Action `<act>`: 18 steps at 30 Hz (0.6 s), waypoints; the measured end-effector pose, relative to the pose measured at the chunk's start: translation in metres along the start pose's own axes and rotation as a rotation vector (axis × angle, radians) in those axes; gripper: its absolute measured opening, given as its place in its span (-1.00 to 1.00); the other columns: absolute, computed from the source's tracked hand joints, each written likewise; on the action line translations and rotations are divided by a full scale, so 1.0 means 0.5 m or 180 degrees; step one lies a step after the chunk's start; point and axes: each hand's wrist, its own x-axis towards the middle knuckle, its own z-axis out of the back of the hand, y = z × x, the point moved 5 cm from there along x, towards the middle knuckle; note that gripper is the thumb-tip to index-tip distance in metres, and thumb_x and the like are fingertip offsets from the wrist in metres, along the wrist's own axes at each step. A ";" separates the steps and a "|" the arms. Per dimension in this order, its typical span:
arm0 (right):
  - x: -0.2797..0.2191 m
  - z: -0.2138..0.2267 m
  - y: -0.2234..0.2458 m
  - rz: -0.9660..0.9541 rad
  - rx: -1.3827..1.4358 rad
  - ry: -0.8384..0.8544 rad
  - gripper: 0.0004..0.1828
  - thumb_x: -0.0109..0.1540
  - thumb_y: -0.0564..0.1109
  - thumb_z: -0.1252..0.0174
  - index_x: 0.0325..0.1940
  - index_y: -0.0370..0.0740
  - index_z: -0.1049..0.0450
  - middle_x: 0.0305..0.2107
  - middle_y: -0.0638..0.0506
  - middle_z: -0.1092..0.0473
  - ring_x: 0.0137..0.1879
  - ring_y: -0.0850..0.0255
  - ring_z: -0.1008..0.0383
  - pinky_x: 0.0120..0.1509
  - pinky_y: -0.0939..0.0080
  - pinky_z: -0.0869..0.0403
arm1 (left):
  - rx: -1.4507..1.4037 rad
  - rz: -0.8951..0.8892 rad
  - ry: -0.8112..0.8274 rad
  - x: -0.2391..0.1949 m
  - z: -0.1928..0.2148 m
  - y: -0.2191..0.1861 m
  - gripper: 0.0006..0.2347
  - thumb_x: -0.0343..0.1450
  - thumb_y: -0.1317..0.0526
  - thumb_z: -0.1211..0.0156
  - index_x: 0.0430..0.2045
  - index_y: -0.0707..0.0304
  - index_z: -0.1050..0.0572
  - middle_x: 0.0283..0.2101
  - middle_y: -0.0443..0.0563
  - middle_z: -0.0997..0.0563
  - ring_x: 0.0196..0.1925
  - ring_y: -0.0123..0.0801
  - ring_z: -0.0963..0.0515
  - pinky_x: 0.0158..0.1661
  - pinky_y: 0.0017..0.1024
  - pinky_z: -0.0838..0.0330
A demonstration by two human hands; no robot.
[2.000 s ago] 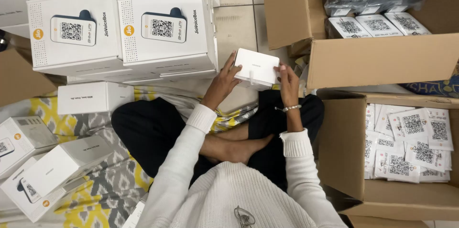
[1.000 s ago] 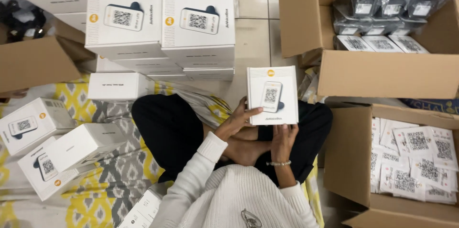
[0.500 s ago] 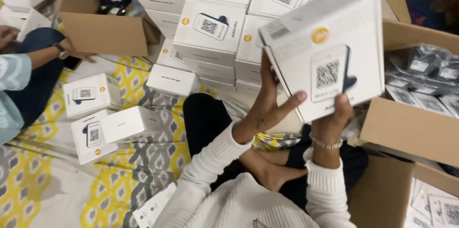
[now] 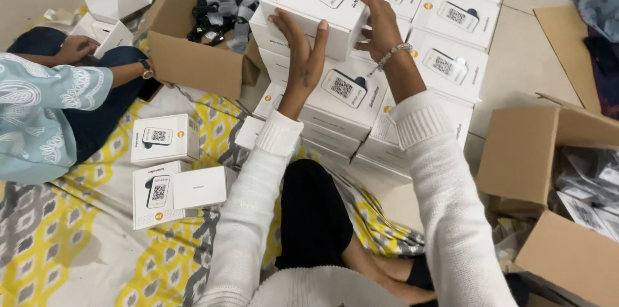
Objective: The person unboxes voice box devices and packs them with QR code stickers and components into boxes.
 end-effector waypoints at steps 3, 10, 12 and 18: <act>0.082 -0.058 -0.008 -0.0027 0.0035 0.0100 0.01 0.06 0.39 -0.17 0.38 -0.27 -0.11 0.16 -0.38 -0.18 0.23 -0.34 -0.31 0.03 -0.39 -0.54 | 0.0138 -0.0080 -0.0230 0.063 0.036 0.038 -0.09 0.57 -0.15 0.05 0.42 0.62 0.52 0.47 0.65 0.66 0.53 0.26 0.78 0.48 0.07 0.57; 0.224 -0.068 -0.118 -0.0081 -0.0242 -0.0207 -0.10 0.19 0.45 -0.10 0.29 -0.34 -0.25 0.09 -0.33 -0.29 0.20 -0.20 -0.42 0.05 -0.26 -0.59 | 0.0753 -0.0023 -0.0024 0.133 0.056 0.199 -0.17 0.61 -0.14 0.12 0.46 0.51 0.50 0.49 0.66 0.63 0.55 0.34 0.70 0.50 0.09 0.47; 0.222 -0.063 -0.134 0.0122 -0.0015 -0.0142 -0.15 0.34 0.42 0.00 0.26 -0.46 -0.42 0.04 -0.35 -0.34 0.11 -0.13 -0.50 0.10 -0.14 -0.65 | 0.1010 -0.0250 -0.0007 0.123 0.056 0.219 -0.21 0.64 -0.13 0.14 0.47 0.46 0.47 0.52 0.63 0.59 0.59 0.33 0.62 0.54 0.06 0.38; 0.211 -0.038 -0.160 0.0630 -0.0565 0.0437 -0.12 0.37 0.40 0.08 0.60 -0.09 0.06 0.43 -0.29 -0.09 0.50 -0.25 -0.18 0.45 -0.08 -0.44 | 0.1285 -0.0458 -0.0293 0.109 0.113 0.221 -0.34 0.64 -0.02 0.06 0.53 0.41 0.14 0.59 0.53 0.24 0.66 0.29 0.20 0.56 -0.02 0.09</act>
